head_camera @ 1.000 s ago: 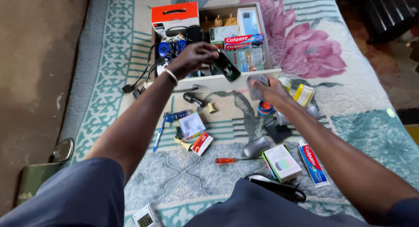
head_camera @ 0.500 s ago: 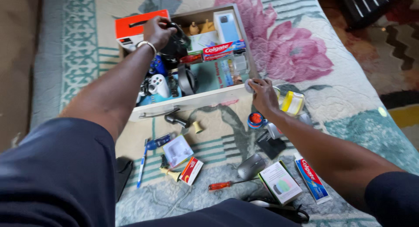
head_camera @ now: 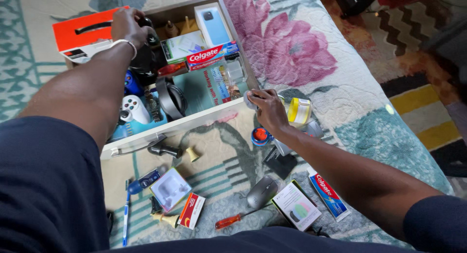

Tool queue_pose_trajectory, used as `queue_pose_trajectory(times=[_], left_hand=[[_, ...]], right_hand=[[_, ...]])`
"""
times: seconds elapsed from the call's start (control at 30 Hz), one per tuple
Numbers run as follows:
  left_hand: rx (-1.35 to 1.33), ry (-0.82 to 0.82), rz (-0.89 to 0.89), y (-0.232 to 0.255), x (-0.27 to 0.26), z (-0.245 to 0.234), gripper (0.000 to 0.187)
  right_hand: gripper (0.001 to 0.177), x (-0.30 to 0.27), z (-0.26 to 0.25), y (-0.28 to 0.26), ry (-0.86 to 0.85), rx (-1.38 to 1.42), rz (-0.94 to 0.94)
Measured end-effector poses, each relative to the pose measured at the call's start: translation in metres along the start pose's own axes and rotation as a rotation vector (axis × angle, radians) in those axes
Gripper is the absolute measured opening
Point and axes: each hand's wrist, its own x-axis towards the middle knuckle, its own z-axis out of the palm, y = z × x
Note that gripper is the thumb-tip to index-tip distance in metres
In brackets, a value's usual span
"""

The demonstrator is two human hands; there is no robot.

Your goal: The person wipes a watch, a tube of toothpaste, a screwdriver, and a jar with a cloth, and places items into a drawer.

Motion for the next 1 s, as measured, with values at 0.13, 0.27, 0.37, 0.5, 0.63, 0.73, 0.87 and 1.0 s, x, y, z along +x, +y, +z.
queue_pose_trajectory(times=[0.13,0.27,0.37,0.5,0.63,0.73,0.87,1.0], left_hand=[[0.033,-0.086,-0.067,-0.008,0.009,0.013,0.047],[0.148,-0.117,-0.052,-0.014,0.015,0.024,0.05],[0.227,-0.122,-0.003,-0.02,0.016,0.031,0.054],[0.414,-0.124,-0.01,-0.023,0.02,0.042,0.053],[0.458,-0.063,0.053,-0.032,0.022,0.05,0.049],[0.483,-0.033,0.06,-0.035,0.026,0.055,0.043],[0.369,-0.144,-0.002,-0.043,0.028,0.052,0.048],[0.392,-0.107,0.04,-0.047,0.021,0.051,0.045]], right_hand=[[0.06,-0.001,-0.002,-0.004,-0.012,-0.02,0.005],[0.059,0.0,-0.004,-0.004,-0.003,-0.019,-0.024],[0.059,-0.001,-0.004,-0.005,-0.014,-0.024,-0.024],[0.058,0.0,-0.005,-0.004,-0.013,-0.029,-0.027],[0.055,-0.001,-0.002,-0.002,-0.006,-0.046,-0.033],[0.056,-0.001,-0.001,0.0,-0.004,-0.044,-0.024],[0.055,-0.002,0.0,0.0,-0.007,-0.048,-0.023],[0.057,-0.001,-0.001,-0.001,-0.015,-0.038,-0.021]])
